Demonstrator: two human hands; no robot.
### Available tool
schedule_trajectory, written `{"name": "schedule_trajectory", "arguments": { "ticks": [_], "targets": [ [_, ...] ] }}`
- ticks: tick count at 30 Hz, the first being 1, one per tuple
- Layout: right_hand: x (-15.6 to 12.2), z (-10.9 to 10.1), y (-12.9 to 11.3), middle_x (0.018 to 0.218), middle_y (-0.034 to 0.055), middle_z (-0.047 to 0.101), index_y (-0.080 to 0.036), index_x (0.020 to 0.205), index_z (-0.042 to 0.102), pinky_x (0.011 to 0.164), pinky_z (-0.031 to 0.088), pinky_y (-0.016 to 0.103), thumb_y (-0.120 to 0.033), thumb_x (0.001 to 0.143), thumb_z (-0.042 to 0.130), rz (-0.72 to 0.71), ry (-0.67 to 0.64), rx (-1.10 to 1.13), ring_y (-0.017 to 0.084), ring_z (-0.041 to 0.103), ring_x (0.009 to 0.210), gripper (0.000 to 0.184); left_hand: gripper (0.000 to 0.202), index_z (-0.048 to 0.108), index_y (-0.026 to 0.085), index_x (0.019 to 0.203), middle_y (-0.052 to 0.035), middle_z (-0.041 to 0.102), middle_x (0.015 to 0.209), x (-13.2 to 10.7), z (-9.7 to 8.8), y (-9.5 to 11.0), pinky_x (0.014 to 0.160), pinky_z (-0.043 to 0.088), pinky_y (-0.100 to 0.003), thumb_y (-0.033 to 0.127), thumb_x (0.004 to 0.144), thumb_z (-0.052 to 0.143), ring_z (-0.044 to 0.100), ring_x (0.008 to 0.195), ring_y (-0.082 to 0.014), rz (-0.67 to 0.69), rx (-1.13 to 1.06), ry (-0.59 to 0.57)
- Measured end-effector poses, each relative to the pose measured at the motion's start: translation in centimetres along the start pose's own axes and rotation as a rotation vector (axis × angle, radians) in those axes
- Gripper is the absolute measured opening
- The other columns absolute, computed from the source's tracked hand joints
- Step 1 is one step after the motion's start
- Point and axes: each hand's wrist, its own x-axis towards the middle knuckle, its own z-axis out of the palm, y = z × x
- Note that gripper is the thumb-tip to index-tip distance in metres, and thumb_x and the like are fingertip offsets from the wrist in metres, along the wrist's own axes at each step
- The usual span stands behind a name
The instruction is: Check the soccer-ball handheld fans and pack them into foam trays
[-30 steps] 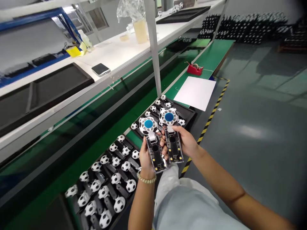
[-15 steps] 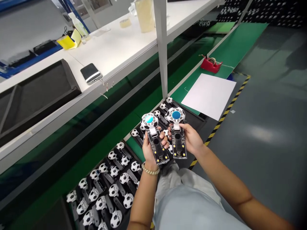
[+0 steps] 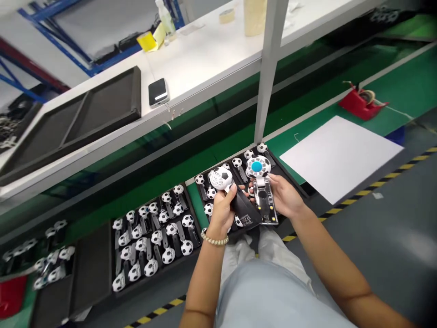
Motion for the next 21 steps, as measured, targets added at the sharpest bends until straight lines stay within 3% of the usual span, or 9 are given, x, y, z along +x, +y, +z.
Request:
{"name": "schedule_trajectory", "arguments": {
  "ticks": [4,8,13,18,21],
  "targets": [
    [-0.5,-3.2,-1.6,0.096,0.0102,0.069,-0.011,0.097,0.064,0.086,0.050,0.038,-0.027,0.083,0.052,0.018,-0.073,-0.149,0.023,0.063,0.095,0.025,0.042,0.053,0.014,0.101,-0.0101,0.069,0.094,-0.4,2.3,-0.6,0.066,0.055,-0.033,0.033,0.069,0.073,0.067,0.071,-0.0190,0.068,0.070,0.111],
    [-0.4,-6.9,-2.3,0.092,0.0075,0.070,-0.014,0.098,0.064,0.078,0.052,0.030,-0.029,0.080,0.063,-0.031,-0.018,-0.251,0.018,0.065,0.085,0.024,0.041,0.053,0.014,0.098,-0.0113,0.069,0.098,-0.3,3.5,-1.4,0.068,0.055,-0.030,0.029,0.067,0.075,0.067,0.082,-0.0207,0.143,0.127,0.179],
    [0.9,-13.6,-3.2,0.089,0.0070,0.069,-0.016,0.094,0.063,0.072,0.054,0.030,-0.037,0.075,0.066,-0.037,0.200,-0.300,0.019,0.066,0.078,0.028,0.042,0.053,0.014,0.099,-0.0097,0.069,0.095,0.0,3.8,-2.6,0.063,0.054,-0.028,0.029,0.066,0.075,0.067,0.077,-0.0195,0.150,0.138,0.237],
    [3.5,-22.0,-1.9,0.090,0.0096,0.066,-0.015,0.093,0.056,0.072,0.052,0.033,-0.029,0.073,0.059,-0.034,0.596,-0.926,0.023,0.064,0.082,0.025,0.042,0.052,0.017,0.099,0.0003,0.064,0.071,0.4,3.0,-4.9,0.049,0.051,-0.025,0.039,0.069,0.071,0.062,0.055,-0.0138,0.053,0.130,0.353],
    [5.4,-25.5,-0.1,0.095,0.0141,0.064,-0.012,0.097,0.054,0.079,0.048,0.037,-0.026,0.069,0.059,-0.027,0.697,-1.093,0.029,0.060,0.092,0.032,0.046,0.049,0.018,0.101,0.0039,0.058,0.059,0.8,2.8,-7.2,0.041,0.046,-0.023,0.039,0.067,0.071,0.056,0.044,-0.0118,-0.101,0.167,0.393]
  ]
}}
